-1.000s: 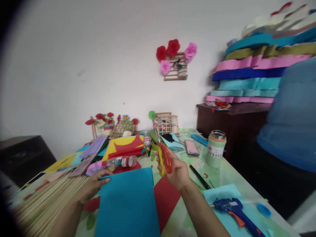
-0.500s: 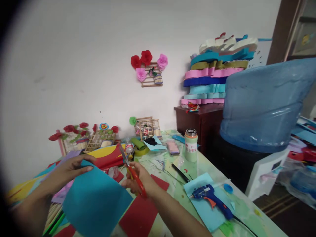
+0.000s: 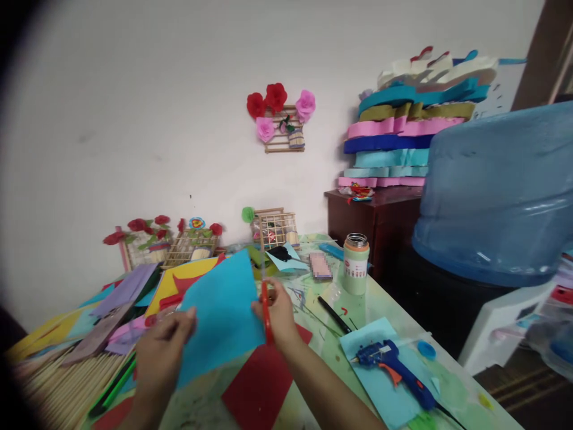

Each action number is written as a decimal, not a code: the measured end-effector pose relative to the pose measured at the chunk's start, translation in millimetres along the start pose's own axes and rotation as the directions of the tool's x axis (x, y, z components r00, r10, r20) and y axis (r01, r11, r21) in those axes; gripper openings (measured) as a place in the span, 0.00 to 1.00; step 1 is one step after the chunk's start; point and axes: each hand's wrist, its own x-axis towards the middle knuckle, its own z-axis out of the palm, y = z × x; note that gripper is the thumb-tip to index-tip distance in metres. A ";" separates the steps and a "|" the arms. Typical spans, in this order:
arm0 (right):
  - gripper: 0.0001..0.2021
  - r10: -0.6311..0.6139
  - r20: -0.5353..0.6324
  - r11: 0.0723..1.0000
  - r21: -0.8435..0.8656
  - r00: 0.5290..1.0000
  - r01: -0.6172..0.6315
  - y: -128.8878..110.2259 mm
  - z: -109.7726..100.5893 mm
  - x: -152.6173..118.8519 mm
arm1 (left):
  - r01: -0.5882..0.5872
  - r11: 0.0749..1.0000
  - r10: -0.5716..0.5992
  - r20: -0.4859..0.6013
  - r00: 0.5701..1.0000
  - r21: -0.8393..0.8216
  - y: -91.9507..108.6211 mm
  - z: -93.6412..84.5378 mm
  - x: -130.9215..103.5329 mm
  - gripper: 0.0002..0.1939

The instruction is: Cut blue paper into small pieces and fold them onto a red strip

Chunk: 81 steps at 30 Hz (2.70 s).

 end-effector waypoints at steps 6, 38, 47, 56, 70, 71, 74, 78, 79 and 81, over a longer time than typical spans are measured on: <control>0.25 -0.030 -0.177 0.991 0.123 0.984 0.053 5.5 -4.5 5.3 | 0.713 0.643 -0.297 0.767 0.569 -0.280 -26.2 58.9 -66.7 0.24; 0.23 0.332 0.635 0.866 0.088 0.698 -0.492 29.0 25.7 -47.3 | 0.358 0.076 -0.551 0.260 0.793 -0.930 -19.1 19.3 56.3 0.13; 0.15 0.350 0.599 0.862 0.095 0.720 -0.498 31.4 28.7 -47.6 | 0.355 0.092 -0.545 0.252 0.800 -0.930 -9.0 26.7 48.8 0.10; 0.26 0.328 0.611 0.850 0.142 0.721 -0.507 31.0 33.4 -51.9 | 0.363 0.101 -0.576 0.243 0.780 -0.927 -12.1 23.7 52.7 0.12; 0.23 0.325 0.588 0.801 0.244 0.740 -0.546 32.6 38.9 -51.6 | 0.371 0.127 -0.574 0.237 0.784 -0.920 -10.7 30.8 47.7 0.11; 0.23 0.327 0.587 0.797 0.251 0.741 -0.550 33.0 39.3 -51.4 | 0.367 0.126 -0.573 0.234 0.785 -0.922 -10.3 30.8 47.3 0.11; 0.23 0.325 0.585 0.783 0.273 0.743 -0.558 32.9 39.8 -51.5 | 0.353 0.124 -0.570 0.224 0.790 -0.927 -9.1 30.4 47.1 0.11; 0.24 0.325 0.593 0.762 0.297 0.737 -0.575 31.3 38.9 -50.2 | 0.339 0.122 -0.562 0.216 0.798 -0.933 -7.8 31.7 47.0 0.10; 0.24 0.328 0.596 0.756 0.299 0.733 -0.582 31.0 39.0 -49.3 | 0.339 0.122 -0.559 0.218 0.800 -0.933 -7.4 32.6 46.7 0.10; 0.26 0.332 0.608 0.738 0.309 0.722 -0.600 30.8 39.9 -47.2 | 0.347 0.126 -0.553 0.225 0.802 -0.929 -6.3 34.7 45.5 0.10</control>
